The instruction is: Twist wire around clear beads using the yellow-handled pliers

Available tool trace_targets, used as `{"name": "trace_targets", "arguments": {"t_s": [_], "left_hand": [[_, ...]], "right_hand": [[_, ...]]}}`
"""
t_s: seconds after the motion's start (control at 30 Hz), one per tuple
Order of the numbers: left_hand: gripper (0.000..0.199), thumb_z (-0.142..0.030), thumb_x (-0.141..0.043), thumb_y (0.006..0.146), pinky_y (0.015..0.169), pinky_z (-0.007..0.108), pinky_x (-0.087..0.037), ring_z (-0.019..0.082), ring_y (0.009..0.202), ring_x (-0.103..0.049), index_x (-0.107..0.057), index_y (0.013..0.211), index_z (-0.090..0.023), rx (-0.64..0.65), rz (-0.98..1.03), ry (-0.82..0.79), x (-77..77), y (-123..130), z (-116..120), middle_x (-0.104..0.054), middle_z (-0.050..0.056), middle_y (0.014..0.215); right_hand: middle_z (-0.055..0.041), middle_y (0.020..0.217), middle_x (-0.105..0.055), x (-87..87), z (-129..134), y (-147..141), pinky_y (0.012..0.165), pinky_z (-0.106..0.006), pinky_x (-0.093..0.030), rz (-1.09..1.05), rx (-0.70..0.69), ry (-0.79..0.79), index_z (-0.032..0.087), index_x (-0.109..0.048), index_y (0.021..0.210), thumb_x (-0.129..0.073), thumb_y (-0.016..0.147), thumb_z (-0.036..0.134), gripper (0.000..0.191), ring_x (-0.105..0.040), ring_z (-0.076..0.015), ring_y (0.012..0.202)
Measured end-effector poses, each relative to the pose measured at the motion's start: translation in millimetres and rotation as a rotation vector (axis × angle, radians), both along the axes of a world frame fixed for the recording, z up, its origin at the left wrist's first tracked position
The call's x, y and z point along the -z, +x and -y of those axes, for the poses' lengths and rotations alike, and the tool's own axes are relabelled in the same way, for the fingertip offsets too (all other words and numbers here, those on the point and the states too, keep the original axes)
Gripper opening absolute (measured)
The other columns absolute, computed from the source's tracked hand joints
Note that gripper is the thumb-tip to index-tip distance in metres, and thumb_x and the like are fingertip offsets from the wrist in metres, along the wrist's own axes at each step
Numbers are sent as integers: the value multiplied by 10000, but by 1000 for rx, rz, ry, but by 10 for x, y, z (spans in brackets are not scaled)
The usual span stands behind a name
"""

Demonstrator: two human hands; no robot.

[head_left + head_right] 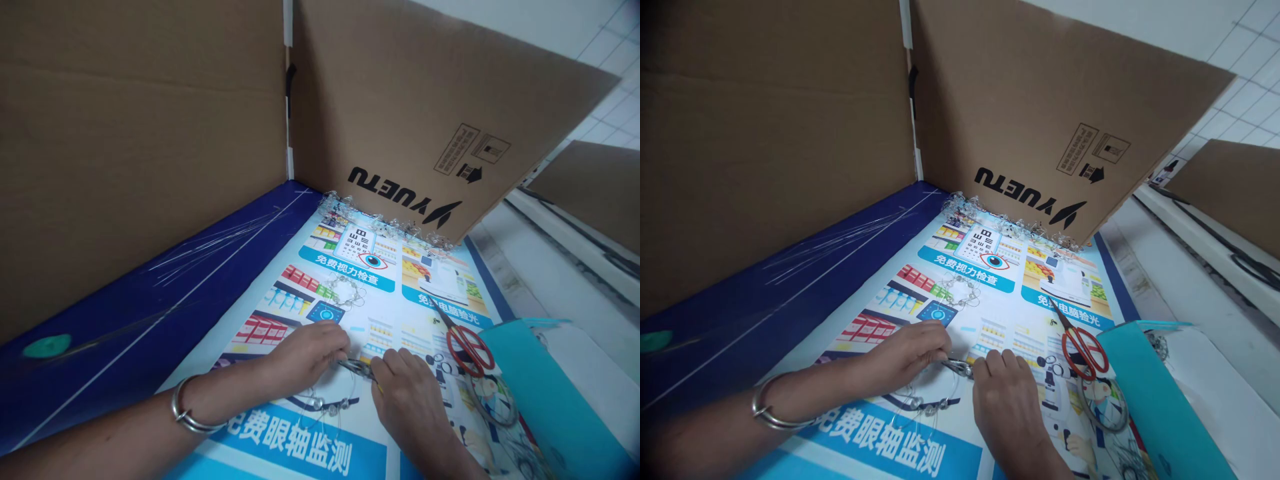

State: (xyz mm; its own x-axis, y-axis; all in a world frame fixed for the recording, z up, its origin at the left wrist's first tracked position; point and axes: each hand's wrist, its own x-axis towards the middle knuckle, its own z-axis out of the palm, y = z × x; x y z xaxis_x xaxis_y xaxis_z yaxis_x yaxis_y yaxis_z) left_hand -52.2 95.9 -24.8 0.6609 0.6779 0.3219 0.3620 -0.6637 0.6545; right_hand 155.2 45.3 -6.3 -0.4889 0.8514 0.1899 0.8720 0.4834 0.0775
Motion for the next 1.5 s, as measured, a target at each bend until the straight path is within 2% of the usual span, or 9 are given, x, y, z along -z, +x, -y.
{"name": "trace_targets", "arguments": {"t_s": [0.4,0.67,1.17,1.5], "left_hand": [[172,-66,-393,833,626,262,-366,153,710,-463,-507,764,-175,27,-121,141,14,33,13,-550,16,728],[181,-44,-387,807,603,256,-356,150,700,-457,-497,758,-179,32,-133,162,-10,34,19,-541,14,724],[179,-25,-391,766,636,274,-382,158,710,-463,-488,760,-175,43,-130,124,-2,35,28,-539,17,723],[177,-180,-342,900,661,266,-393,150,747,-488,-491,805,-166,-66,61,-11,14,-2,-7,-549,34,787]], "right_hand": [[-35,713,-527,-22,-8,-10,607,-320,-245,19,29,-29,207,-574,723,-564,699,111,99,-431,-194,702],[-28,709,-537,-51,-6,-2,579,-308,-237,20,22,-46,204,-586,740,-564,691,105,112,-443,-180,684],[-18,711,-553,-50,-4,1,564,-309,-220,63,43,-108,220,-575,746,-569,714,109,115,-464,-184,669],[-24,744,-532,-41,-2,61,612,-307,-241,24,75,-90,221,-577,766,-583,726,154,78,-450,-191,721]]}}
